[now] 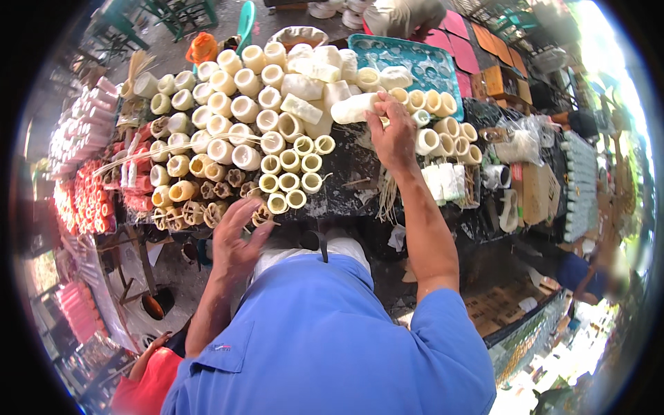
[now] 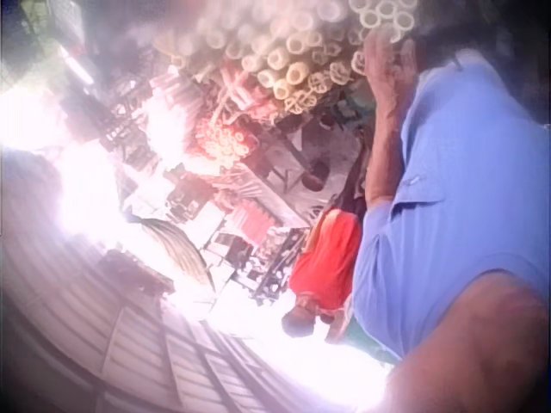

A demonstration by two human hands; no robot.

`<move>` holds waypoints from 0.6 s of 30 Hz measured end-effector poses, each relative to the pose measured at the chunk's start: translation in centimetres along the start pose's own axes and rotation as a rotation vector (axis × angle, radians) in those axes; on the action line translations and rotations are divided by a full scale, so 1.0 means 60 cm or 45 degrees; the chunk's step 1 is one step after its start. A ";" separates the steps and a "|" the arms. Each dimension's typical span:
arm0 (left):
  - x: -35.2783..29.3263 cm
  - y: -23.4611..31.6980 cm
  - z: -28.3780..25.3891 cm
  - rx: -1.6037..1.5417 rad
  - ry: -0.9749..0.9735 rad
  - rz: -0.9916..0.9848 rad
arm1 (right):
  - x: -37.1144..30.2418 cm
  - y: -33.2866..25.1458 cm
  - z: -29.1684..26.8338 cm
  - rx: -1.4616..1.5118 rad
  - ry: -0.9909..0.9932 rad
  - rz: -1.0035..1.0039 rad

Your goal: The person inserts wicks into cylindrical white candle bodies and secures them by hand. The person repeatedly picks up a candle, threads a wick through the center, and places the finished unit on a nearby pile.

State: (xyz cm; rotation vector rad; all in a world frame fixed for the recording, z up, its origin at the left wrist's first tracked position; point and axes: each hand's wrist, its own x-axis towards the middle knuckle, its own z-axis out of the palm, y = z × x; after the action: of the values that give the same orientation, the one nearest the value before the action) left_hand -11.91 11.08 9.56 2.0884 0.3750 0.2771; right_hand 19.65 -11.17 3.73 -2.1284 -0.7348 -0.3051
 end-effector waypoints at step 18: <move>0.108 -0.021 0.393 -0.111 -0.658 -0.331 | -0.344 0.172 -0.007 -0.355 -0.345 0.696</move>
State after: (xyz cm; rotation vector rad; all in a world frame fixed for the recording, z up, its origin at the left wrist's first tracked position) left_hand 1.94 -4.43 -3.32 1.9127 0.3069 -0.3889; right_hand 9.38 -24.58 -12.04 -2.5663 -0.2372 0.1903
